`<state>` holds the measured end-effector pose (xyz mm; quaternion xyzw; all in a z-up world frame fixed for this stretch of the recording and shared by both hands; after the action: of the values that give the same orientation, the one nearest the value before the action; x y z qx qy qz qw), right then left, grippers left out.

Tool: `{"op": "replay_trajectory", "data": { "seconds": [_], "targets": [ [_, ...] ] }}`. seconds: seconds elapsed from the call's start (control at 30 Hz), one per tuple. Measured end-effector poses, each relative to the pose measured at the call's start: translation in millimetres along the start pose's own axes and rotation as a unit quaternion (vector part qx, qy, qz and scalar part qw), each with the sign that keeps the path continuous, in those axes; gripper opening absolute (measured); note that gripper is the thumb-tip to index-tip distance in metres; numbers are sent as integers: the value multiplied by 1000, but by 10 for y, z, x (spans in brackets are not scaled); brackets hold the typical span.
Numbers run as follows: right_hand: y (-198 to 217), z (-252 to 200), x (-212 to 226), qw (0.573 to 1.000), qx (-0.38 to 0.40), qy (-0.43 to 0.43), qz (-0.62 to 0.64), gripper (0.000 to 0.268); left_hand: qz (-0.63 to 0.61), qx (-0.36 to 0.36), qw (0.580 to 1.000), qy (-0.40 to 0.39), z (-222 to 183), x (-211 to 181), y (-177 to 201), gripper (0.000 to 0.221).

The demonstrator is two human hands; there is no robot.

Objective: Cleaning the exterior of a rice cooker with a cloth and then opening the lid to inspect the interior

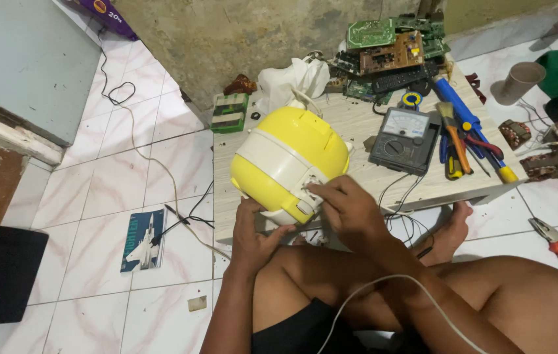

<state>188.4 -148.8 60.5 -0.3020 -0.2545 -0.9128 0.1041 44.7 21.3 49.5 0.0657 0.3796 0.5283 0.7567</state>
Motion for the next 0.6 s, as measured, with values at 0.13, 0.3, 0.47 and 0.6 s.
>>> {"op": "replay_trajectory", "data": {
  "seconds": [0.13, 0.3, 0.47, 0.6],
  "targets": [
    [-10, -11, -29, 1000, 19, -9, 16, 26, -4, -4, 1000, -2, 34, -28, 11, 58],
    [101, -59, -96, 990, 103, -64, -66, 19, -8, -5, 1000, -2, 37, -64, 15, 58],
    [307, -124, -273, 985, 10, -163, 48, 30, -1, -1, 1000, 7, 0, 25, -1, 58],
    [126, -163, -205, 992, 19, -122, 36, 32, -2, 2, 1000, 17, 12, -4, 0, 60]
  ]
}}
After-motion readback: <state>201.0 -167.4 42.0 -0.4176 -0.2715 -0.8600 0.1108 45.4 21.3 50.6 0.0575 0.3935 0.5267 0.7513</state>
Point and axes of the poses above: each hand's wrist, its own z-axis towards the middle knuckle, its own y-axis out of the back of the hand, x = y × z, the point moved 7 cm from there along z, towards the middle knuckle, and after that the axes turned 4 degrees about z, right-handed, at the moved point
